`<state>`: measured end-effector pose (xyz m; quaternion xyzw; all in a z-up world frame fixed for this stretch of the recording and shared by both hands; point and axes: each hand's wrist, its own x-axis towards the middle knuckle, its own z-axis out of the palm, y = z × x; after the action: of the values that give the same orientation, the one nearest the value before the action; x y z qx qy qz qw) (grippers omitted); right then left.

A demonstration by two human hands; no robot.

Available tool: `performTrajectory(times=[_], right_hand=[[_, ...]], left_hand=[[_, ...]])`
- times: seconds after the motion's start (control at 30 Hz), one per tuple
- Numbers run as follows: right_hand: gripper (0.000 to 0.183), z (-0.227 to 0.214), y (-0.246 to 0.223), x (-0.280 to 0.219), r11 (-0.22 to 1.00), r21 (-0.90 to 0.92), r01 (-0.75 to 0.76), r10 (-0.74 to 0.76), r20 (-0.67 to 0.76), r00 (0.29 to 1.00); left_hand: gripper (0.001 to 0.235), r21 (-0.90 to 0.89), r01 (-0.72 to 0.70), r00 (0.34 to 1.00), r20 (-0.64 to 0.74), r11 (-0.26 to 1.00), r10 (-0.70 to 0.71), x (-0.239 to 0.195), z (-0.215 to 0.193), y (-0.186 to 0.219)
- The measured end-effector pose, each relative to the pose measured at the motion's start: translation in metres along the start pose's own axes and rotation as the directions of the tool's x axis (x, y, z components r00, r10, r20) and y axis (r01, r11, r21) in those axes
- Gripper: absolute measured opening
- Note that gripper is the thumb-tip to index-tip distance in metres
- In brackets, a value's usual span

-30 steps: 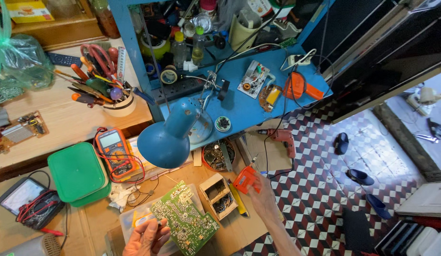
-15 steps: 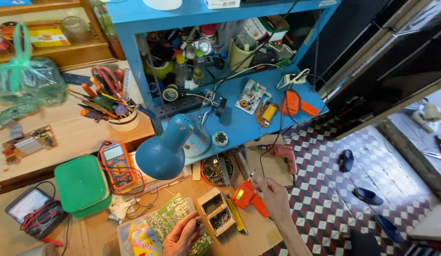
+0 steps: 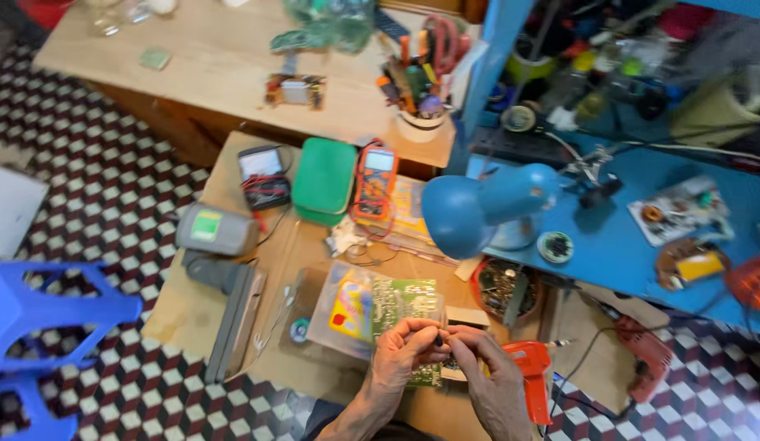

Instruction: The person inspects a green circuit board, connects multimeter probes to test points, and uses a magnifying glass to examine components. They handle the board with both hands, rotate it for better viewing, and place it back on the workbench.

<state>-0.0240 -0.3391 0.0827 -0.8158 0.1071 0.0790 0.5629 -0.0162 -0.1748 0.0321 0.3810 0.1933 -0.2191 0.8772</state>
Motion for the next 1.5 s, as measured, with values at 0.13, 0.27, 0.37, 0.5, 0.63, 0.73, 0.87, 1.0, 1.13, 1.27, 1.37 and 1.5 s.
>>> performTrajectory(times=[0.13,0.27,0.37,0.5,0.63,0.73,0.87,1.0,1.13,1.27,1.37,1.5], right_hand=[[0.020,0.027,-0.011,0.011,0.998,-0.060,-0.014,0.020,0.107,0.994],[0.019,0.049,-0.032,0.028,0.983,-0.048,0.176,-0.165,0.178,0.970],[0.020,0.075,-0.048,0.045,0.939,-0.135,0.316,-0.266,0.297,0.917],[0.019,0.124,-0.058,0.106,0.822,-0.299,0.484,-0.381,0.342,0.859],[0.025,0.163,-0.038,0.203,0.822,-0.462,0.333,-0.265,0.207,0.942],[0.033,0.176,0.006,0.273,0.788,-0.580,0.205,-0.212,0.056,0.976],[0.063,0.184,0.081,0.348,0.730,-0.606,0.317,-0.361,0.051,0.931],[0.067,0.191,0.115,0.356,0.763,-0.640,-0.093,0.077,-0.053,0.996],[0.040,0.185,0.079,0.320,0.834,-0.518,-0.189,0.137,-0.136,0.981],[0.033,0.184,0.004,0.291,0.953,0.300,-0.038,0.058,-0.060,0.997],[0.031,0.185,-0.052,0.276,0.893,0.447,0.056,-0.064,0.003,0.998],[0.034,0.191,-0.105,0.255,0.824,0.554,0.116,-0.161,0.034,0.986]], left_hand=[[0.026,-0.064,-0.133,0.985,-0.117,0.989,0.125,-0.023,-0.032,0.018],[0.026,-0.039,-0.203,0.897,-0.408,0.978,0.170,-0.053,-0.086,0.034],[0.028,-0.062,-0.250,0.817,-0.549,0.966,0.176,-0.066,-0.133,0.040],[0.033,-0.110,-0.202,0.835,-0.538,0.973,0.112,-0.065,-0.184,0.046],[0.036,-0.125,-0.059,0.864,-0.503,0.990,-0.012,-0.058,-0.223,0.057],[0.037,-0.139,-0.004,0.868,-0.492,0.990,-0.066,-0.050,-0.250,0.071],[0.039,-0.036,0.058,0.896,-0.440,0.998,-0.068,-0.033,-0.277,0.093],[0.039,0.031,0.127,0.905,-0.412,0.991,-0.103,-0.018,-0.291,0.123],[0.037,0.069,0.141,0.923,-0.370,0.988,-0.105,-0.004,-0.287,0.150],[0.039,0.085,0.142,0.938,-0.329,0.986,-0.107,0.013,-0.270,0.165],[0.040,0.110,0.099,0.964,-0.259,0.989,-0.068,0.033,-0.248,0.169],[0.047,0.263,-0.050,0.993,-0.089,0.964,0.075,0.089,-0.205,0.186]])
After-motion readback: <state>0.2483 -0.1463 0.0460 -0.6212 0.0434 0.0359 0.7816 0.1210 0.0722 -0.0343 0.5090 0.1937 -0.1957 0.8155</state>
